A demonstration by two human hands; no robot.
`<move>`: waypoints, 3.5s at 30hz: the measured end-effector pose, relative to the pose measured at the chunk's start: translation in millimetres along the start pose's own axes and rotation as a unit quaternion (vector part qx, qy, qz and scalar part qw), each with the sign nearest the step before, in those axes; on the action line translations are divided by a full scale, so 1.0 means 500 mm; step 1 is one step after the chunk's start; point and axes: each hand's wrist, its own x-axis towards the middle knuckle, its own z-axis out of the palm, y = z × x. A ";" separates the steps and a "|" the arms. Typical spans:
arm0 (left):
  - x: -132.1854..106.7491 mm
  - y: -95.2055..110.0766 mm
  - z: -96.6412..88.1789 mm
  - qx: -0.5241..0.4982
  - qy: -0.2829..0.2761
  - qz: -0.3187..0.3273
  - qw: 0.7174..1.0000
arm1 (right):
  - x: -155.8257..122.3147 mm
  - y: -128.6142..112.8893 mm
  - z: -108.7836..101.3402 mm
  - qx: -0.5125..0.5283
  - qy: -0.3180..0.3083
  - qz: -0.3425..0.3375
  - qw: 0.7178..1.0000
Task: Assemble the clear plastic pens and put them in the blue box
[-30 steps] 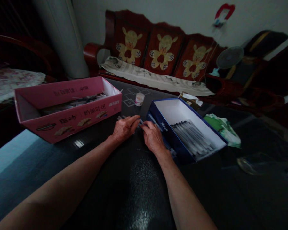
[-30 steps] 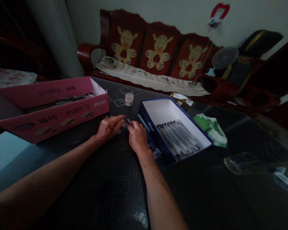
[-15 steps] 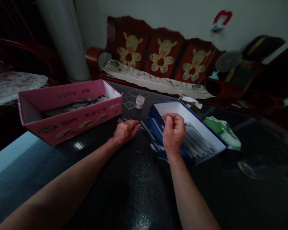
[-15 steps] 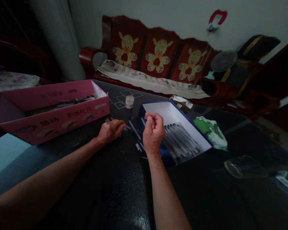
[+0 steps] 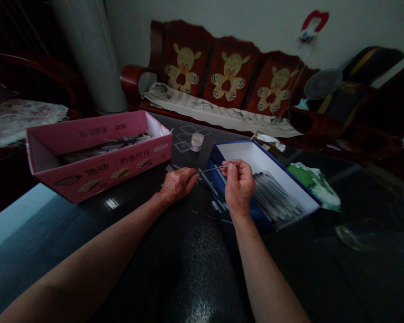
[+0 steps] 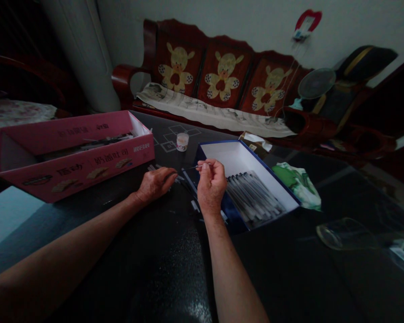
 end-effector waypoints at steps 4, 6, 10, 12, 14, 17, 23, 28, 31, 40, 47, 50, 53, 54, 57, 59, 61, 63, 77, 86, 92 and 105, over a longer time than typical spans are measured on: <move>0.000 0.000 0.000 0.001 0.006 0.002 1.000 | 0.009 -0.002 -0.008 0.002 0.018 0.005 1.000; -0.001 -0.001 0.001 0.002 0.009 0.001 1.000 | 0.013 -0.002 -0.012 0.003 0.027 0.013 1.000; -0.001 -0.001 0.002 -0.006 0.005 0.001 1.000 | 0.011 0.003 -0.010 0.019 0.014 0.021 1.000; 0.000 0.001 0.000 -0.011 0.001 0.005 1.000 | 0.007 0.008 -0.007 0.019 0.003 0.025 0.999; 0.001 0.005 -0.004 -0.015 -0.003 0.015 1.000 | 0.004 0.014 -0.004 0.014 -0.014 0.038 0.999; 0.005 0.014 -0.013 -0.016 0.001 0.035 0.999 | 0.000 0.023 0.003 0.020 -0.037 0.088 0.995; 0.005 0.021 -0.016 -0.009 -0.008 0.068 0.998 | -0.011 0.034 0.018 0.051 -0.053 0.194 0.978; 0.000 0.012 -0.008 0.008 -0.018 0.062 0.998 | 0.002 0.008 -0.023 -0.187 -0.238 0.081 0.950; 0.000 0.011 -0.006 0.014 -0.021 0.059 0.998 | 0.017 -0.015 -0.064 -0.312 -0.369 0.032 0.875; 0.003 0.016 -0.006 0.000 -0.030 0.000 1.000 | 0.014 -0.041 -0.085 -0.376 -0.550 0.141 0.732; 0.001 0.011 0.001 -0.014 -0.023 0.000 1.000 | -0.009 -0.040 -0.057 -0.453 -0.538 0.133 0.699; 0.000 0.009 0.003 -0.014 -0.022 0.017 1.000 | -0.008 -0.047 -0.059 -0.443 -0.533 0.126 0.709; 0.000 0.011 0.000 -0.020 -0.031 0.039 0.999 | 0.004 -0.050 -0.073 -0.374 -0.523 0.099 0.760; 0.000 0.012 -0.002 -0.027 -0.035 0.047 0.998 | 0.009 -0.047 -0.077 -0.343 -0.510 0.091 0.783; 0.001 0.017 -0.005 -0.046 -0.047 0.068 0.995 | 0.019 -0.025 -0.075 -0.248 -0.420 0.086 0.869; 0.001 0.018 -0.006 -0.053 -0.053 0.077 0.994 | 0.018 -0.001 -0.061 -0.188 -0.346 0.081 0.916; 0.001 0.018 -0.007 -0.056 -0.057 0.084 0.993 | 0.013 0.022 -0.044 -0.155 -0.303 0.059 0.938; 0.001 0.017 -0.006 -0.057 -0.060 0.089 0.993 | 0.006 0.037 -0.030 -0.149 -0.288 0.032 0.945; -0.001 0.015 0.000 -0.030 -0.063 0.103 0.992 | -0.005 0.039 -0.018 -0.193 -0.284 -0.026 0.939; -0.001 0.009 0.000 -0.013 -0.074 0.081 0.994 | -0.008 0.045 -0.017 -0.162 -0.283 0.014 0.945; 0.001 0.017 -0.009 -0.022 -0.068 0.083 0.994 | -0.007 0.046 -0.018 -0.115 -0.293 0.048 0.948; 0.006 0.026 -0.015 -0.020 -0.087 0.086 0.992 | -0.012 0.047 -0.018 -0.234 -0.278 0.014 0.932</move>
